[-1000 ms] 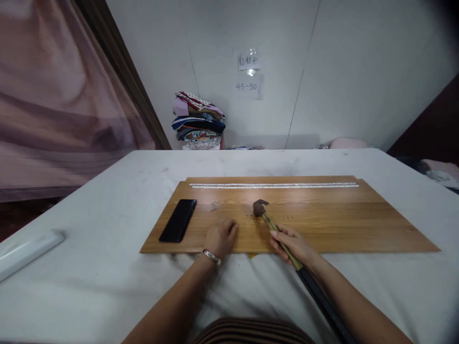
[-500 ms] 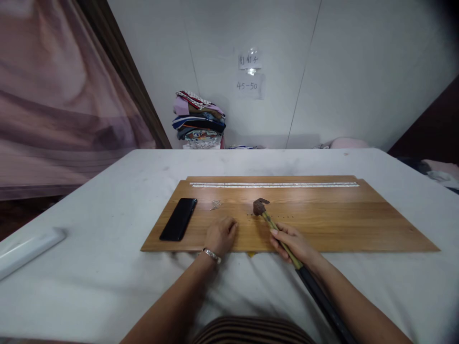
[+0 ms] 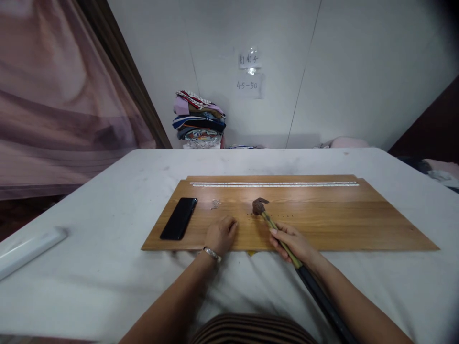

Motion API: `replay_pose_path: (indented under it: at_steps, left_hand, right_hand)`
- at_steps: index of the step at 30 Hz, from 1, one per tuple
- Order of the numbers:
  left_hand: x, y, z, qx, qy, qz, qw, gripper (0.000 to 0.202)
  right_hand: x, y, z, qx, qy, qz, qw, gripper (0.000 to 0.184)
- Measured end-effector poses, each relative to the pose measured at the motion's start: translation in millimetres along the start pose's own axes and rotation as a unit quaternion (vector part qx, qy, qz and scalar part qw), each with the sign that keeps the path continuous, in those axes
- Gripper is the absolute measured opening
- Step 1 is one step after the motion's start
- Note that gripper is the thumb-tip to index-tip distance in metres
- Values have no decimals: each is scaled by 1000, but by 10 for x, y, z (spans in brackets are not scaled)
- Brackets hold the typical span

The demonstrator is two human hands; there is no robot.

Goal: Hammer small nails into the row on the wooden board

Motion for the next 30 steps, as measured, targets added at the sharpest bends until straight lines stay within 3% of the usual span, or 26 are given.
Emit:
replay_pose_path:
  at_steps: [30]
  left_hand:
    - [-15,12,-10,21,-2,-21,1000,17]
  right_hand:
    - [-6,-17,-30,-13,0,18,1000,36]
Point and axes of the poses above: each hand's wrist, its own y-axis towards the middle knuckle, its own z-axis out of the palm, x = y × z, the point moved 8 cm from there along y, towards the middle knuckle, and after that the axes turned 10 degrees about z, right-handed, at the moved point
